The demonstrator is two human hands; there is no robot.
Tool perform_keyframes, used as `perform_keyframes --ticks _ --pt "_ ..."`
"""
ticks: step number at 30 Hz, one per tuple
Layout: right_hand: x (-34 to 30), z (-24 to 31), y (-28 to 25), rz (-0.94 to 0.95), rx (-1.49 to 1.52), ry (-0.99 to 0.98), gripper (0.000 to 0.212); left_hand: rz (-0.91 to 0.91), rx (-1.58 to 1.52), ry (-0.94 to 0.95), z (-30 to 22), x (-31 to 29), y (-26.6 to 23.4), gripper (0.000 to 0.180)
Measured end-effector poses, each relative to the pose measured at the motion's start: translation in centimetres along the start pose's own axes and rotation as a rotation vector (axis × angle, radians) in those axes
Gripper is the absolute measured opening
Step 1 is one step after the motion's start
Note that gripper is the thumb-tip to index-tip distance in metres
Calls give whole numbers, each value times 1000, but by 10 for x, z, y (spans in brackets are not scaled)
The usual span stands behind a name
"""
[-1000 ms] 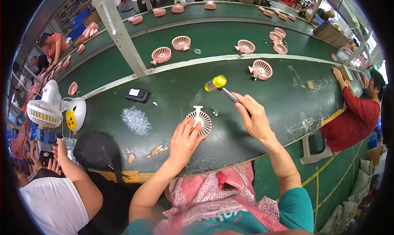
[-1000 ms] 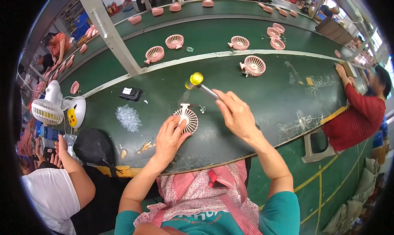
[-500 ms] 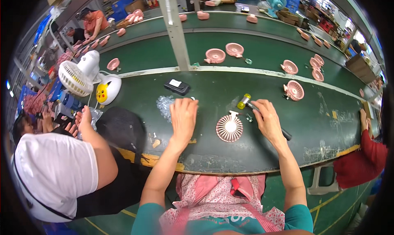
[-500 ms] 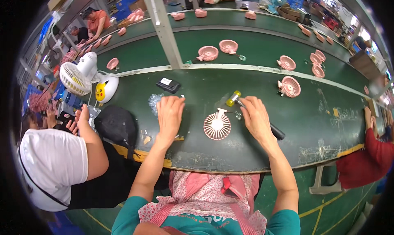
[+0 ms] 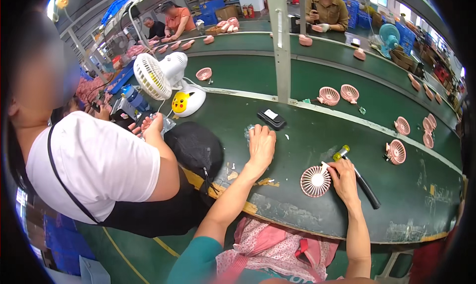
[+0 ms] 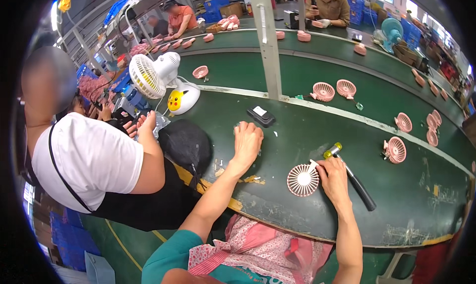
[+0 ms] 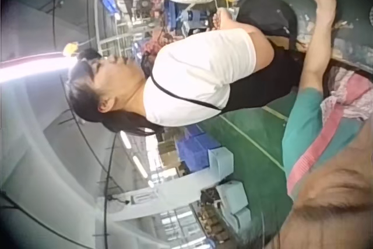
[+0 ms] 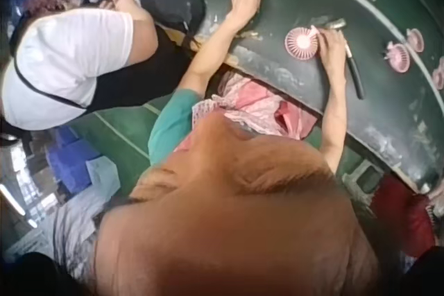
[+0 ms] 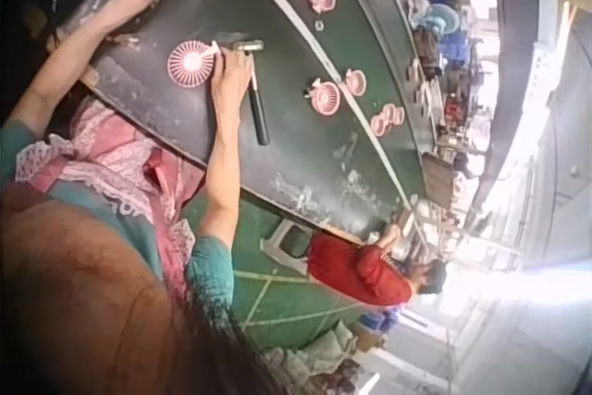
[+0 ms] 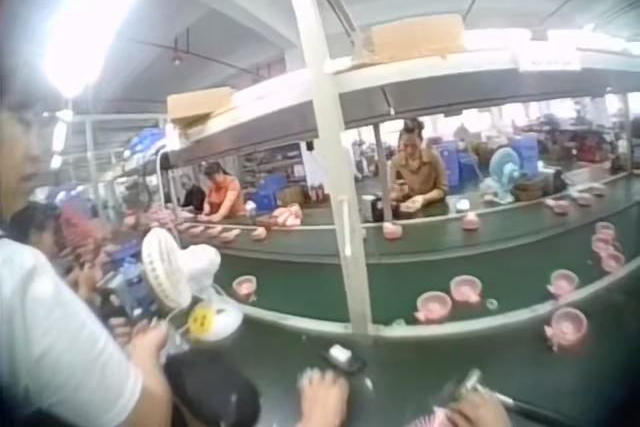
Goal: The person assembles portable fan parts by inserting electronic components and plastic pieces into fan grilles by hand, tapping them with a small mallet, and placing the assembled units onto a conveyor belt.
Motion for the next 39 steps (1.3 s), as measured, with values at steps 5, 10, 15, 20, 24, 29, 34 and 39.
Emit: perform_keyframes --ticks 5,10,15,20,24,29,34,39 --pt "5 -4 2 -40 236 48 13 -28 -115 2 -9 3 -14 9" --pt "11 3 6 -75 346 37 14 23 -156 35 -1 -2 -7 12" --pt "4 -4 5 -72 357 55 14 39 -172 52 -21 2 -8 13" --pt "1 -2 7 -43 372 78 16 26 -262 24 -28 5 -13 12" --pt "0 -2 12 -54 532 172 17 231 -1035 -398 -31 -6 16 17" --pt "1 10 9 -140 615 152 18 530 -1861 -790 -68 -37 49 22" --pt "2 11 9 -130 614 136 19 563 -1843 -811 -80 -39 50 27" --pt "1 9 10 -153 587 167 18 561 -1789 -815 -87 -38 44 25"
Point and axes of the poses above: each hand's wrist, its own x-axis towards the middle knuckle, its own y-axis out of the palm, z = x × y, the point moved 9 cm from there along x, towards the middle knuckle, and after that the axes turned 1 degree about -z, right-handed, at the moved point
